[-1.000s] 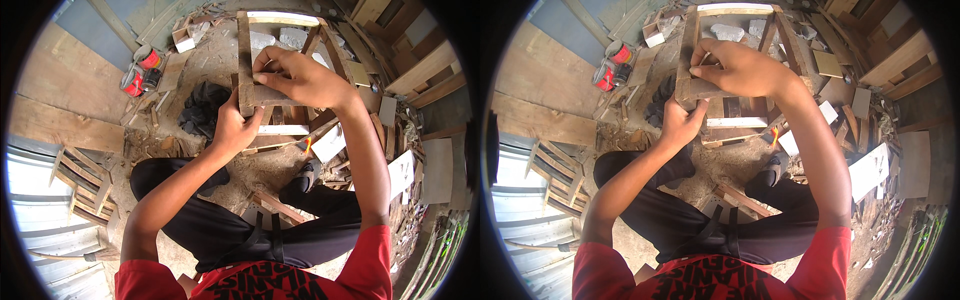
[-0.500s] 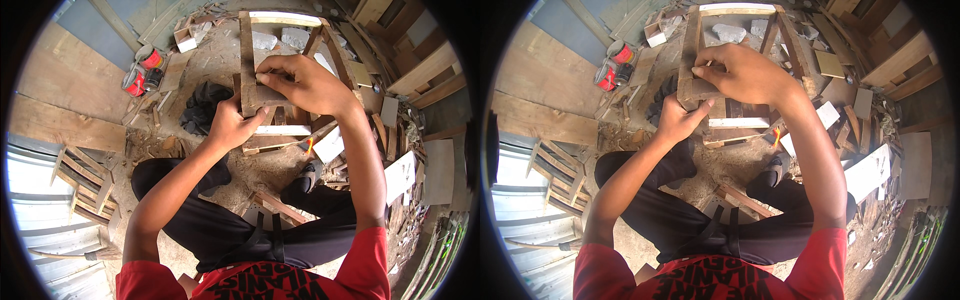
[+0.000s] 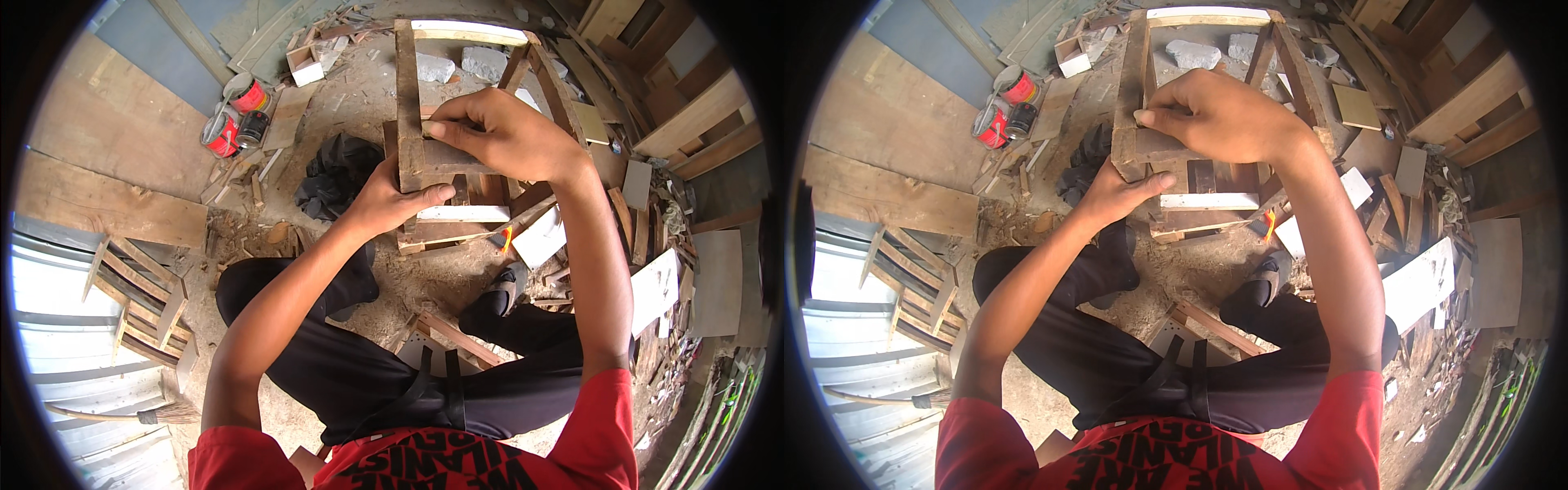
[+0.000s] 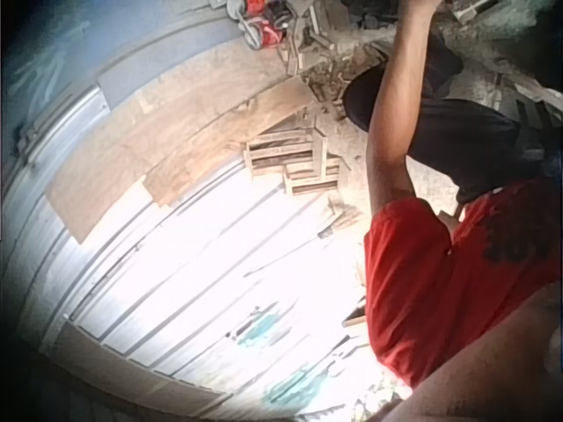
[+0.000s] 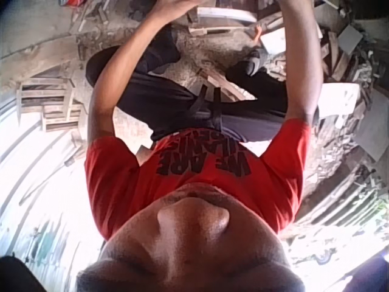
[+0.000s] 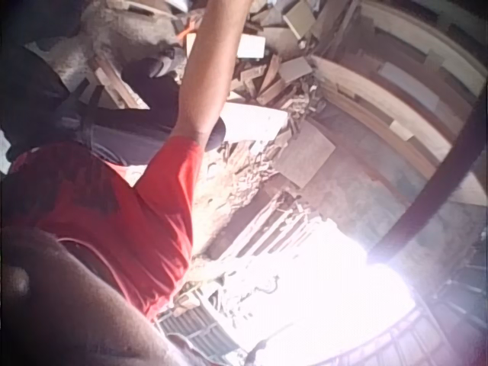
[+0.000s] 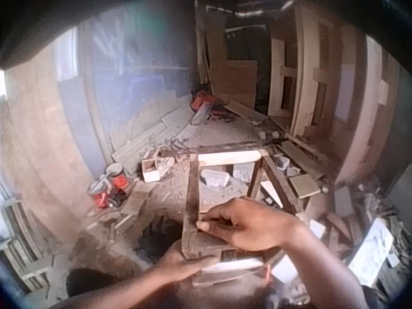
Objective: The person assembles a wooden frame by fitting small wooden pieces into joints and securing them with a hammer. They handle wooden planks and a hammer, working on the floor in a cluttered workshop.
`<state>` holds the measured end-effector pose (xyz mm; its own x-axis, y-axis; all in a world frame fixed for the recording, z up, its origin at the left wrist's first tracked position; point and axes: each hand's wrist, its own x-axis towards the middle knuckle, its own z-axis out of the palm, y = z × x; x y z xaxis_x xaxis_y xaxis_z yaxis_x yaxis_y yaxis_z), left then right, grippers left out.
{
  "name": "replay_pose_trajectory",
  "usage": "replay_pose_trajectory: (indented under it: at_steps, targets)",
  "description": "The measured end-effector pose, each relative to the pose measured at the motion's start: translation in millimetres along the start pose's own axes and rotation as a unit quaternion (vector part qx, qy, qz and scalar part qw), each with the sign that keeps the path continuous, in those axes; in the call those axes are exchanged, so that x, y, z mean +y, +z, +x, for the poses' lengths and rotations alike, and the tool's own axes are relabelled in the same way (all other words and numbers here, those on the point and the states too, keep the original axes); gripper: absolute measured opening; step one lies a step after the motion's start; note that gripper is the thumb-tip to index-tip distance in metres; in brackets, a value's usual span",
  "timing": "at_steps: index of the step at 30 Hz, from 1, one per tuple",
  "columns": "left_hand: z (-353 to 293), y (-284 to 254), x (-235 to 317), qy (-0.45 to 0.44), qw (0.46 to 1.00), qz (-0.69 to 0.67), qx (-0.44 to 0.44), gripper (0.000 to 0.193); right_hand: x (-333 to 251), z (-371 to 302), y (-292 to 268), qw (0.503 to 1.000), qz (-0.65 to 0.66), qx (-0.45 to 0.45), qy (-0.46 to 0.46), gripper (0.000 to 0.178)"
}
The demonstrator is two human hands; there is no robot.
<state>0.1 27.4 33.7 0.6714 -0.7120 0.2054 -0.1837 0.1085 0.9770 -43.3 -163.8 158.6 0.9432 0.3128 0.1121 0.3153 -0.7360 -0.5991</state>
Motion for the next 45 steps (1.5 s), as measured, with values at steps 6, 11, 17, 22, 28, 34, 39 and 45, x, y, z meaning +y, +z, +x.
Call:
replay_pose_trajectory:
  at_steps: [6,11,17,22,28,34,39,45]
  targets:
    - [0,-11,-33,-0.031,0.998,-0.011,-0.056,0.066,-5,-1,3,1.000,-0.003,0.008,-0.018,0.032]
    - [-1,-9,-30,-0.079,0.996,0.012,-0.046,0.072,-21,-2,-4,0.988,0.001,-0.028,0.153,0.052]
    - [-3,-7,-24,-0.074,0.995,0.065,-0.013,0.068,-2,-4,11,0.998,-0.029,0.036,-0.040,0.067]
    - [-7,-14,-49,-0.047,0.996,0.048,-0.061,0.069,-3,-4,15,0.998,-0.037,0.007,-0.050,0.072]
    - [-9,-18,-54,-0.046,0.988,0.117,-0.089,0.073,-6,-6,21,0.990,-0.134,0.022,-0.048,0.071]
    - [-5,-17,-55,-0.012,0.988,0.133,-0.076,0.070,-9,-5,19,0.993,-0.115,-0.006,-0.019,0.068]
    - [-2,-20,-69,-0.002,0.984,0.156,-0.084,0.065,-10,-8,22,0.992,-0.107,0.053,-0.050,0.056]
    - [-3,-21,-66,0.009,0.985,0.153,-0.084,0.059,-11,-45,41,0.898,-0.052,0.298,-0.319,0.017]
